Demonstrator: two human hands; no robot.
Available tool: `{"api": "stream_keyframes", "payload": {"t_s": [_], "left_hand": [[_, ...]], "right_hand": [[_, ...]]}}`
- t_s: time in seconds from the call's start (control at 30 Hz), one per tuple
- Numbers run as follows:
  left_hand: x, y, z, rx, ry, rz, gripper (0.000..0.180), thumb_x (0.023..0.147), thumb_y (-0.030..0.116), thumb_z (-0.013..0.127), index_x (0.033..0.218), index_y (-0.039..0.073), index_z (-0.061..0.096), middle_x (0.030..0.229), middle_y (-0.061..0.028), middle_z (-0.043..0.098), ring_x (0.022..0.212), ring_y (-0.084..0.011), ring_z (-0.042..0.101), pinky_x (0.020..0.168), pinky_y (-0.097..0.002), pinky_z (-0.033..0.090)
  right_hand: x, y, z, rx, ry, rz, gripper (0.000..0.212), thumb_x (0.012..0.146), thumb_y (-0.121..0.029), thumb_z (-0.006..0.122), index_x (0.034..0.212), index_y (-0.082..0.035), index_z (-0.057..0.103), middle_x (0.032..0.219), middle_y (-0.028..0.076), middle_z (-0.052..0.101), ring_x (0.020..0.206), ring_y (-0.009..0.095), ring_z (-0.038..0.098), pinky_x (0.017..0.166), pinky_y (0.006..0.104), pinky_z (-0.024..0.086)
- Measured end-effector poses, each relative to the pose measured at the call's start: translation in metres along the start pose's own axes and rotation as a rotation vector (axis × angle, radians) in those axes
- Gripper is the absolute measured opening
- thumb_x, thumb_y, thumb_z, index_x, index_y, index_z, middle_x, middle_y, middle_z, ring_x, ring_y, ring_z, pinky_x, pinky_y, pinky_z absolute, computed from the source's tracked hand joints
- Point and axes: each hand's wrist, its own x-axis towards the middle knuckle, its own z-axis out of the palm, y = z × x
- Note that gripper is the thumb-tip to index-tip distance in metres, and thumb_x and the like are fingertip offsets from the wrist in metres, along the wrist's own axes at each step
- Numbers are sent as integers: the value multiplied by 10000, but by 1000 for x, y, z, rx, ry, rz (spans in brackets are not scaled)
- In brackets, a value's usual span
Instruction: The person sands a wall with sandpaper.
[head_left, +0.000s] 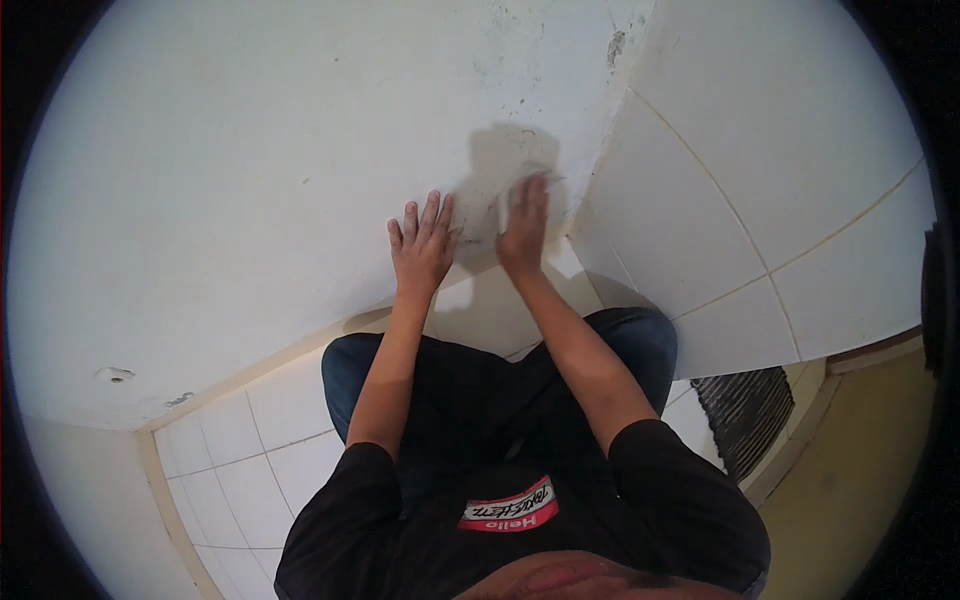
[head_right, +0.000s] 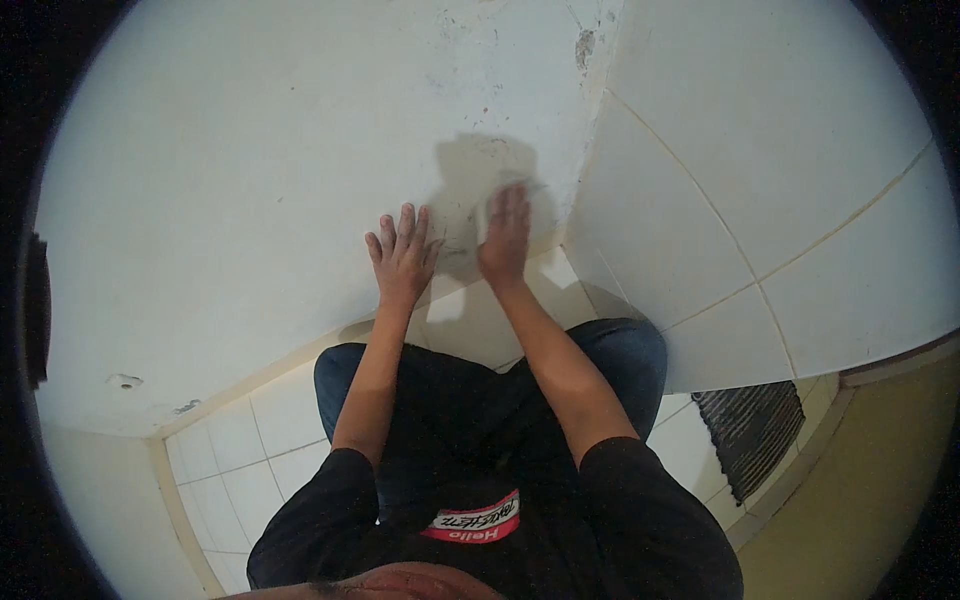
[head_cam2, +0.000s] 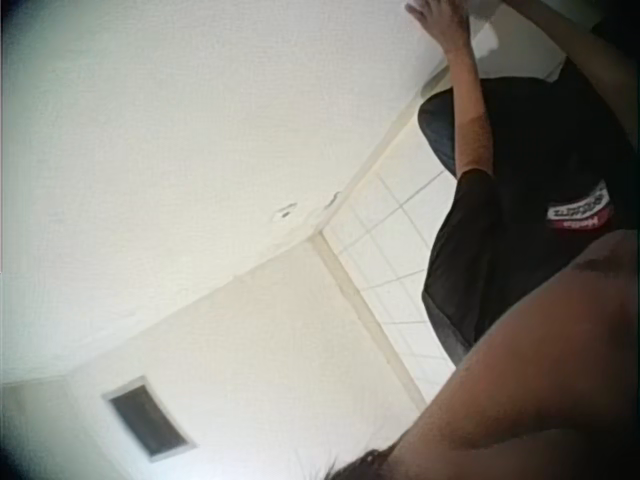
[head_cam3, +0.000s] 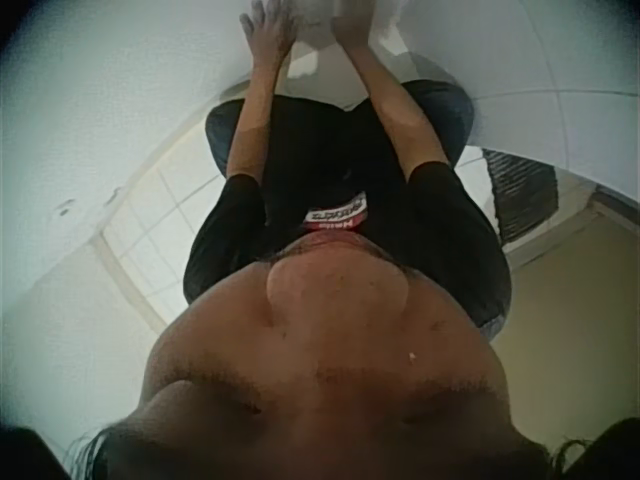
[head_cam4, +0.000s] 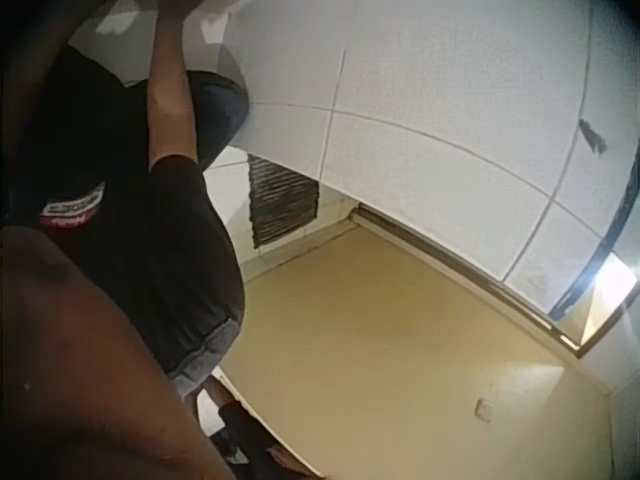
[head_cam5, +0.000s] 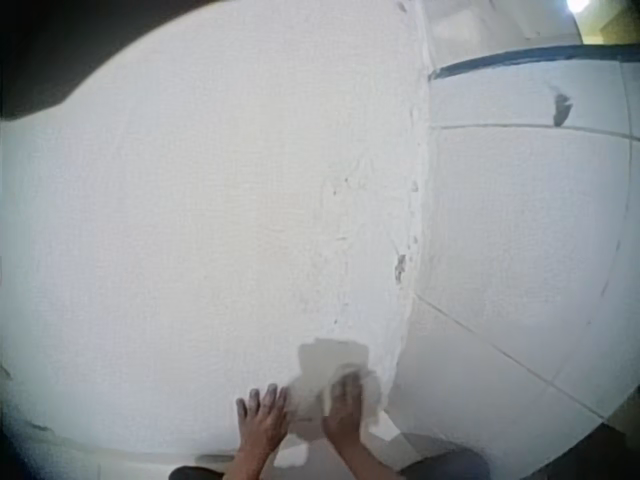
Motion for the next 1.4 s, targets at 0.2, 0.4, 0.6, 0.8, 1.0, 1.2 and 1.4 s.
{"api": "stream_keyframes", "payload": {"t_s": [0.2, 0.4, 0.6, 0.8, 1.0, 1.2, 1.4], "left_hand": [[2, 3, -1, 27, -4, 14, 630, 924, 431, 635, 1515, 293, 464, 1620, 19, 354, 1552, -275, 135, 1231, -535, -43], [-4, 4, 1, 17, -15, 10, 636, 920, 441, 640, 1512, 291, 467, 1626, 12, 342, 1555, -294, 119, 1229, -541, -48], [-13, -1, 5, 66, -22, 75, 711, 886, 445, 690, 1522, 226, 457, 1634, -41, 322, 1551, -357, 62, 1206, -576, -56], [-17, 0, 5, 44, -56, 11, 694, 879, 429, 673, 1519, 271, 456, 1629, -22, 335, 1557, -317, 93, 1215, -577, -68], [-17, 0, 5, 32, -24, -26, 731, 857, 483, 692, 1512, 252, 464, 1656, -72, 265, 1556, -361, 47, 1197, -615, -79], [-16, 0, 4, 10, -30, -28, 730, 855, 479, 695, 1508, 241, 470, 1654, -73, 271, 1554, -364, 49, 1193, -619, -76], [-14, -1, -1, 59, -40, 18, 775, 852, 511, 713, 1499, 157, 471, 1605, -137, 341, 1514, -412, 149, 1186, -615, -71]], "right_hand": [[25, 37, -24, -24, 266, 200, 875, 716, 80, 473, 1549, 76, 207, 1607, 324, 180, 1513, 463, 140, 1225, 557, 137], [-7, -9, 1, 89, 77, 76, 821, 760, 42, 497, 1541, 63, 246, 1609, 310, 196, 1509, 466, 157, 1224, 562, 147], [-15, -7, 3, -62, -154, -156, 744, 792, -16, 518, 1517, 22, 357, 1594, 279, 272, 1476, 463, 260, 1212, 575, 194], [2, 18, -10, -85, 15, 70, 806, 745, 18, 512, 1532, 6, 340, 1608, 261, 257, 1493, 451, 223, 1224, 548, 172], [12, 30, -15, 74, 188, 271, 845, 714, 85, 487, 1532, 70, 276, 1591, 349, 192, 1501, 476, 169, 1224, 547, 152], [-12, -16, 2, 99, 28, 62, 754, 775, 33, 503, 1511, 53, 340, 1591, 327, 226, 1492, 470, 208, 1220, 553, 172], [-18, -17, 2, -36, -188, -176, 665, 835, -39, 516, 1491, 0, 417, 1577, 283, 306, 1478, 446, 270, 1209, 565, 205]]}}
